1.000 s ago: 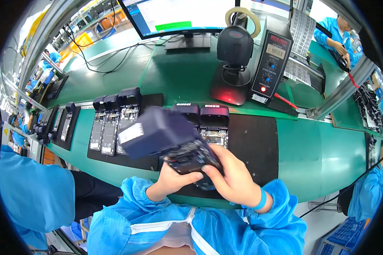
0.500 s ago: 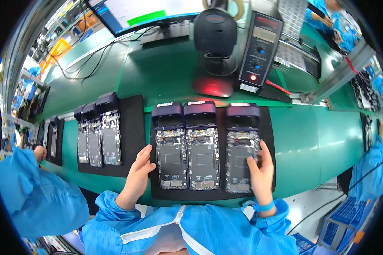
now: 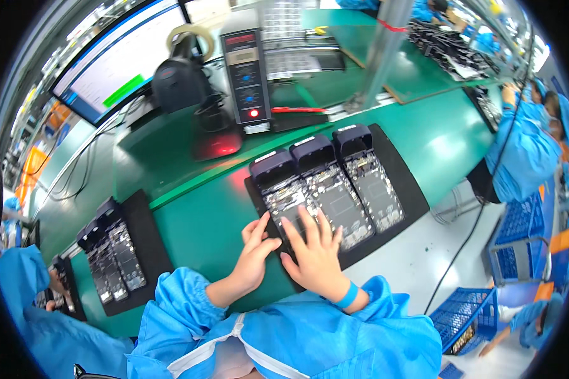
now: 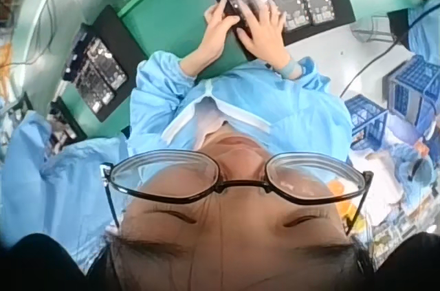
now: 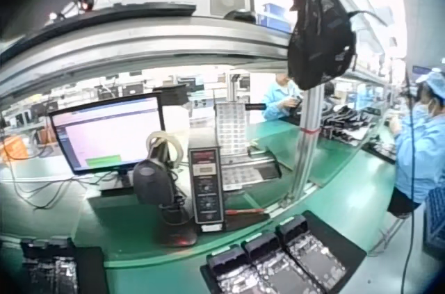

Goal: The person assembles electronic devices by inserting circuit boards into black plastic casings on a green workbench. They repeatedly pick up boards, align them with the casings, and press them into place. The person also uses a handheld scanner to scan labels on the devices and occasionally interacts with a computer monitor and a label printer.

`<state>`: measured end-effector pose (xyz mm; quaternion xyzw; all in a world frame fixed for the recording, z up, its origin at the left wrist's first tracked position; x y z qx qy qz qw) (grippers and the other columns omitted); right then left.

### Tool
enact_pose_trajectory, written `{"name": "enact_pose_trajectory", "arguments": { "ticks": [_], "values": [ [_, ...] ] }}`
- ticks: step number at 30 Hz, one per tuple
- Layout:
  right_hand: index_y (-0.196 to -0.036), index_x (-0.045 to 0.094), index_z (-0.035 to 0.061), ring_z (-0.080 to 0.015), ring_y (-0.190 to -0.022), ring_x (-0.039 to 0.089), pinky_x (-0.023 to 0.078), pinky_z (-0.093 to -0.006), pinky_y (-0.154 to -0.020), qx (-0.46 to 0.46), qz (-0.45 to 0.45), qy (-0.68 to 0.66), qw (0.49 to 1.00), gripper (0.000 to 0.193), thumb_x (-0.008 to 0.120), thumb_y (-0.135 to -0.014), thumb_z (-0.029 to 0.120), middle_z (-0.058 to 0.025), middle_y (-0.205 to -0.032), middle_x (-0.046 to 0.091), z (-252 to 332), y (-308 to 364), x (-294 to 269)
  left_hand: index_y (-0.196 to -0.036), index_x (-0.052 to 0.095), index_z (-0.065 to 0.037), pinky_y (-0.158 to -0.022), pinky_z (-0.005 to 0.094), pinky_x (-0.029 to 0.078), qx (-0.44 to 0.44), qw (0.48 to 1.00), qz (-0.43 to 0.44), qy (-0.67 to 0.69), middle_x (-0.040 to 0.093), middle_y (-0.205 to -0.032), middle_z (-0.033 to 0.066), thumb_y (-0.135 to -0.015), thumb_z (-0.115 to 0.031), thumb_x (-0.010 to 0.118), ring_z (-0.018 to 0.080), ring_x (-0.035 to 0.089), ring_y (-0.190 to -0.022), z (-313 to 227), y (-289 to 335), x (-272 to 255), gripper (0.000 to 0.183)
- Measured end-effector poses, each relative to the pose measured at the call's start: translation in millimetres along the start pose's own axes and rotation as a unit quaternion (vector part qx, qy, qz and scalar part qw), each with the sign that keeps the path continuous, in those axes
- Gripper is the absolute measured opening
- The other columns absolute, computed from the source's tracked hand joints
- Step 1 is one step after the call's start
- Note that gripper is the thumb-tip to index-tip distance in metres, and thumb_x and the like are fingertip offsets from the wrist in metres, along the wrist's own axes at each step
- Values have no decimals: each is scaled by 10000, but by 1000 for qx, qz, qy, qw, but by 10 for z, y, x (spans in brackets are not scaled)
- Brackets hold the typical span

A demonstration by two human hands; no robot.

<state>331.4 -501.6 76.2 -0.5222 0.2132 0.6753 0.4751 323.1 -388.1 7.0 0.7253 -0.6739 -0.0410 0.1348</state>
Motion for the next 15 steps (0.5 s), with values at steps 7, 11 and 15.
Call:
{"name": "enact_pose_trajectory", "arguments": {
  "ticks": [7,11,15],
  "values": [
    [-1178,490,234,-430,-1170,293,295,-600,-876,62,-94,161,980,443,551,-740,216,-119,-1321,315,-1046,-58,-246,-1367,118,-46,-1030,334,188,-58,955,182,226,90,-1401,69,-831,-142,461,253,161,-1280,-87,-575,1164,644],
    [-1123,541,221,-424,-1141,325,335,-570,-867,33,-111,189,975,410,564,-714,201,-110,-1289,348,-1684,-144,-413,-1348,192,-23,-1016,351,235,-37,967,244,71,163,-1411,114,-820,-117,473,264,235,-1266,-555,-181,986,605],
    [-1114,547,203,-406,-1105,377,364,-491,-879,25,-107,197,974,408,563,-710,154,-119,-1251,388,-2399,-269,-633,-1287,311,-5,-968,375,319,39,980,168,101,314,-1329,180,-771,-213,558,278,355,-1196,-1107,349,110,609]
  ]
}}
Point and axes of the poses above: each hand's wrist, its own y-axis away from the middle knuckle, its own x-axis out of the palm, z = x × y, the point moved 7 cm from there along -y, towards the middle knuckle
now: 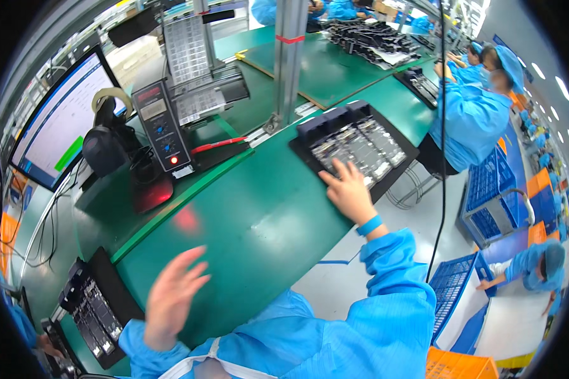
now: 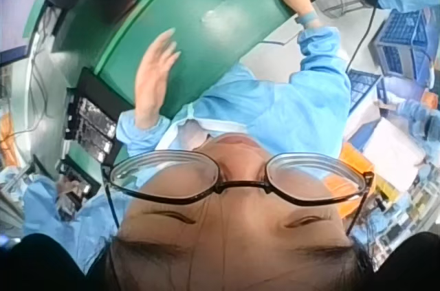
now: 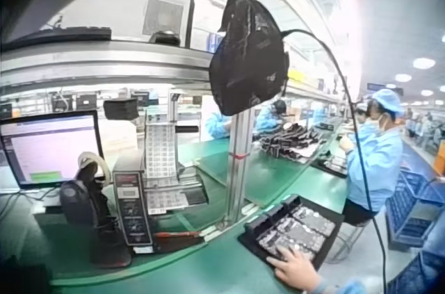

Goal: The person assembles electronic devices by inserting circuit boards into black plastic casings on a green workbench. They repeatedly pick up boards, align them with the casings, and press them into place. The person also uses a handheld scanner to scan labels on the devices and occasionally interacts with a computer monitor and a label printer.

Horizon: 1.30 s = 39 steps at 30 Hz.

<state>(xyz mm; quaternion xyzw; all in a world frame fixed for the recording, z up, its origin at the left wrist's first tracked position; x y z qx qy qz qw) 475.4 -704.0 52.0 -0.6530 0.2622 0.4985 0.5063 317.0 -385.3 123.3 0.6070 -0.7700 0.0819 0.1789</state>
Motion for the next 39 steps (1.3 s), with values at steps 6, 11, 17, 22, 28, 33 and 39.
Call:
{"name": "enact_pose_trajectory", "arguments": {
  "ticks": [6,11,17,22,28,33,39],
  "values": [
    [-1110,568,216,-312,-993,507,432,-389,-825,-8,-91,44,995,431,502,-725,34,-167,-1103,519,-1038,-237,-34,-1220,413,-10,-912,316,359,209,845,-476,-123,410,-1269,128,-811,-194,475,229,435,-1108,-488,1679,-1416,452],
    [-1265,414,240,-329,-1055,467,413,-390,-834,52,66,111,990,505,430,-802,36,-202,-1175,453,-2531,-150,329,-1125,510,-48,-845,255,360,96,730,-645,-203,514,-1102,54,-791,-124,529,134,456,-1025,-302,2752,-2569,344],
    [-1152,464,21,-302,-1004,489,391,-385,-851,-139,95,-151,974,389,531,-775,88,-163,-1052,532,673,-903,304,-1136,477,-9,-907,368,361,-35,431,-741,-513,485,-1130,188,-772,-268,539,331,465,-1060,-361,3809,-3345,451],
    [-1204,426,3,-199,-757,587,472,-286,-681,-195,397,-573,690,406,505,-808,43,-145,-997,555,3251,-146,198,-1148,513,-65,-911,389,357,-67,531,-684,-495,482,-1127,201,-765,-413,525,346,460,-1053,-235,3820,-4157,519],
    [-1216,312,-53,-125,-428,515,396,-229,-389,-157,596,-527,586,469,502,-848,167,-122,-690,579,4651,275,191,-1139,551,-171,-917,385,358,-80,555,-682,-470,447,-1134,161,-681,-486,594,336,417,-1074,-182,3733,-4002,558],
    [-1027,420,-48,-130,-418,501,370,-243,-349,-138,521,-543,644,340,530,-816,194,-114,-640,558,4754,299,211,-1162,536,-156,-958,365,301,-84,609,-672,-414,405,-1168,144,-708,-478,582,307,353,-1108,-65,3560,-3646,558],
    [-796,568,-37,-211,-538,552,426,-338,-507,-167,486,-392,763,305,633,-702,246,-102,-620,561,3589,365,-204,-1191,504,-70,-954,311,290,2,758,-603,-247,350,-1190,106,-738,-358,558,235,322,-1140,349,3077,-2630,540]
  ]
}}
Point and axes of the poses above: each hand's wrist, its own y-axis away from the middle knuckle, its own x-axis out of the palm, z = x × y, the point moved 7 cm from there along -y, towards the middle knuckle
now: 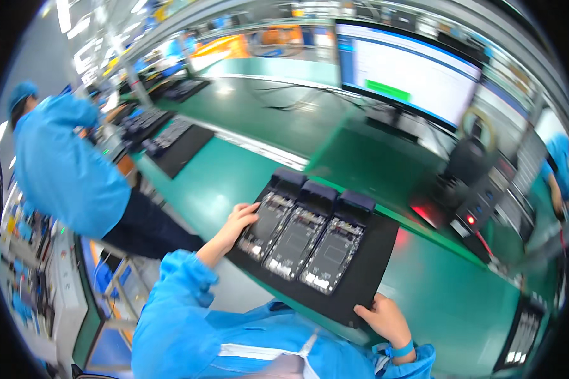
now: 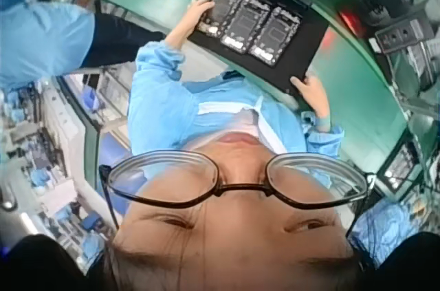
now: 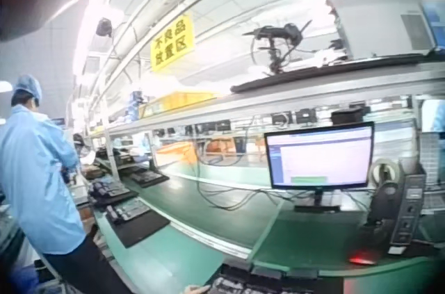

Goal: The person assembles electronic devices by inserting circuit boards into black plastic casings on a green workbench. They repeatedly pick up boards, align them with the casings, and press them into place. The person also uses a handheld scanner to scan labels on the devices and occasionally interacts with a computer monitor and a label printer.

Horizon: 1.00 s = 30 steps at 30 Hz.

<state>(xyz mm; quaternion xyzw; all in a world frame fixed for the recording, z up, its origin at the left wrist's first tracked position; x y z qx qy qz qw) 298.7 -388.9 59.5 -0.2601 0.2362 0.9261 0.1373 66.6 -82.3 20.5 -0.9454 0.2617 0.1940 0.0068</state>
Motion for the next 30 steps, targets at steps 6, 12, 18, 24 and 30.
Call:
{"name": "enact_pose_trajectory", "arguments": {
  "ticks": [6,12,18,24,30],
  "values": [
    [-662,549,-30,-309,-547,548,424,-386,-506,158,-128,131,970,376,681,-618,319,-171,-565,538,-1069,856,-737,-1237,434,-17,-1005,345,199,3,967,196,163,232,-1300,96,-755,-273,550,266,209,-1189,-358,403,1272,557],
    [-714,562,-27,-338,-623,564,438,-408,-558,250,-233,166,925,328,711,-576,230,-186,-652,571,-1588,1254,-1323,-1283,363,-62,-986,400,220,103,953,277,-70,180,-1308,159,-723,-305,616,337,246,-1147,-821,662,2069,661],
    [-869,600,45,-270,-624,536,432,-360,-554,119,-445,190,867,269,647,-678,229,-112,-655,558,-1031,1145,-1917,-1331,244,-67,-1001,386,225,267,944,187,-48,198,-1325,166,-713,-142,595,321,260,-1205,-1092,709,1926,714],
    [-918,631,-10,-75,-581,474,361,-244,-493,-18,-555,-175,813,320,597,-767,269,-10,-634,542,-1119,451,-2811,-1347,128,-11,-1017,348,238,73,876,307,365,233,-1336,184,-717,23,479,250,253,-1246,-1072,758,2252,722],
    [-879,639,-15,-45,-520,364,264,-210,-452,-44,-568,-245,784,334,587,-783,301,30,-594,445,-1146,-23,-2930,-1237,300,12,-918,325,368,-122,850,344,379,441,-1179,154,-774,31,469,215,447,-1087,-883,629,2376,493]
  ]
}}
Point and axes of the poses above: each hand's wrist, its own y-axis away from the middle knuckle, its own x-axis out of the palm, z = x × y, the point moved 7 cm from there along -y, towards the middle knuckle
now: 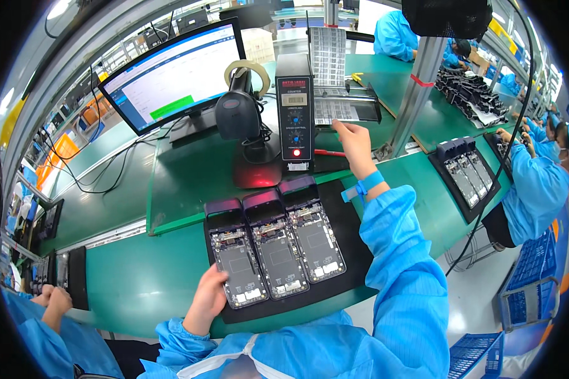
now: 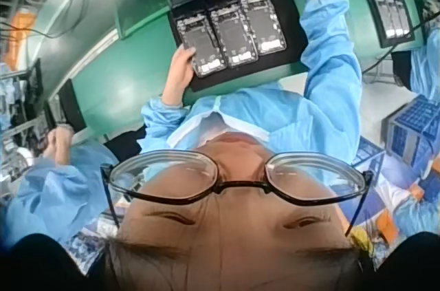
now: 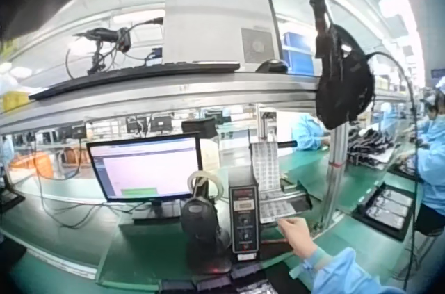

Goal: The person assembles electronic devices by inserting circuit boards into black plastic casings on a green workbench. They repeatedly pick up boards, align them with the casings, and press them into place. The person also uses a handheld scanner to scan labels on the devices and occasionally interacts with a computer monitor and a label printer.

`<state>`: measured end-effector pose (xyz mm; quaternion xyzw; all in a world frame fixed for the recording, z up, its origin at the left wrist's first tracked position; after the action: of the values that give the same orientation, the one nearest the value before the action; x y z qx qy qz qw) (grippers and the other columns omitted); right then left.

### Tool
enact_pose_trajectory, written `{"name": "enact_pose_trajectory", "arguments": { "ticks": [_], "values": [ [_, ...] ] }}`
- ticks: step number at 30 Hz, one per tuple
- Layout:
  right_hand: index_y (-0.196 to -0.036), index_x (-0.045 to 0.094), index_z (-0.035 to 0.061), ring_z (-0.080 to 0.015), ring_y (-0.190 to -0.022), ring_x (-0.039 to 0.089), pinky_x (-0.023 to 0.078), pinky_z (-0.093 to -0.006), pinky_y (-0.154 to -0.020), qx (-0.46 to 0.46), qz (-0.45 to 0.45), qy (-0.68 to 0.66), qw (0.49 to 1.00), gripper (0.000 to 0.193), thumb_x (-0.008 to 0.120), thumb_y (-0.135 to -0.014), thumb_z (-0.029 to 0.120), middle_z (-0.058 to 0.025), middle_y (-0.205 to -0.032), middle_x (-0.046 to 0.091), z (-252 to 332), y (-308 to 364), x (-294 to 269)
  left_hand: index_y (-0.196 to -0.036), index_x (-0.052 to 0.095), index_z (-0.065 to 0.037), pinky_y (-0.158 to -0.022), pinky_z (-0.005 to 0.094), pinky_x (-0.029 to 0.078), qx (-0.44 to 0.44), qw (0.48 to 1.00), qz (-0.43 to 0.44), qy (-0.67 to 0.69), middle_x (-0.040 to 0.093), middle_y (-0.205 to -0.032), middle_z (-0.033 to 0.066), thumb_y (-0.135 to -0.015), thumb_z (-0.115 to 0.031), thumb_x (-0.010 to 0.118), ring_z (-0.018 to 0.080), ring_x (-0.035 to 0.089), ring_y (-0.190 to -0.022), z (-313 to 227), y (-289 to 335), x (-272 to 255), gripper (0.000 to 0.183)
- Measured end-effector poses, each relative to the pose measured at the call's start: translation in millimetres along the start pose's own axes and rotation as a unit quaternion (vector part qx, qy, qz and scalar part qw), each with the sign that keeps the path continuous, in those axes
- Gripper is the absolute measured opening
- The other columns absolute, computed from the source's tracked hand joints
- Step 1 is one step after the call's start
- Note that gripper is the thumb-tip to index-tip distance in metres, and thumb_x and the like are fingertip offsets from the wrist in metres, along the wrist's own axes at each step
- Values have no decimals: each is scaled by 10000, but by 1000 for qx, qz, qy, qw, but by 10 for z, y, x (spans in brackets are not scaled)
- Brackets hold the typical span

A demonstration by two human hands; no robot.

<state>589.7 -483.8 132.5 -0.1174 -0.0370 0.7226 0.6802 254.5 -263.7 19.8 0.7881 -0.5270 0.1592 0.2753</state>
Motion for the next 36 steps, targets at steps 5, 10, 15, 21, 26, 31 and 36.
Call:
{"name": "enact_pose_trajectory", "arguments": {
  "ticks": [5,10,15,21,26,31,36],
  "values": [
    [-864,641,12,-15,-451,283,183,-202,-393,24,7,-59,998,238,591,-795,234,73,-552,381,-127,-26,120,-1136,413,11,-861,323,413,-31,998,15,-46,532,-1079,106,-731,87,499,194,527,-979,55,-26,-8,422],
    [-732,586,40,-13,-425,268,165,-198,-376,54,11,-140,989,167,600,-786,197,78,-527,360,-101,-13,111,-1174,381,17,-881,389,422,-42,996,59,43,505,-1117,184,-670,77,499,279,520,-1018,49,106,-43,521],
    [-638,533,70,-23,-404,277,173,-206,-370,65,-12,-190,980,191,585,-782,184,68,-501,364,-41,88,149,-1206,390,26,-858,487,429,-113,948,204,217,369,-1230,318,-676,-52,549,403,476,-1060,27,382,134,558],
    [-839,636,27,-36,-450,356,249,-194,-411,52,172,-151,972,176,538,-791,165,29,-532,458,-16,722,1115,-1209,378,27,-930,470,367,-44,975,187,111,363,-1247,296,-714,-135,599,368,465,-1083,-245,274,390,566],
    [-825,592,59,-28,-421,332,213,-193,-381,132,213,-230,940,145,518,-811,182,39,-526,445,-51,756,1352,-1227,343,11,-1018,417,275,23,981,103,160,384,-1281,193,-747,-42,508,295,399,-1165,-632,-271,760,510],
    [-563,437,99,-55,-399,304,181,-223,-362,85,46,-308,947,286,512,-815,212,25,-472,370,29,689,1177,-1031,472,46,-919,368,376,111,955,6,274,531,-1053,135,-847,-70,414,237,505,-986,-800,-1264,725,225],
    [-554,400,78,-59,-444,304,224,-239,-417,-56,79,-389,916,315,475,-845,172,14,-512,375,504,673,894,-1023,481,35,-914,376,377,130,945,-35,298,542,-1039,130,-862,-104,408,235,509,-984,-928,-1494,754,224]
  ]
}}
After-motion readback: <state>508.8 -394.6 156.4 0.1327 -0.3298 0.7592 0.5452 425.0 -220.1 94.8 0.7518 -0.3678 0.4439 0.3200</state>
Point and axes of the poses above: each hand's wrist, its own y-axis away from the middle knuckle, its own x-axis out of the palm, z = x × y, the point moved 7 cm from there along -y, towards the middle knuckle
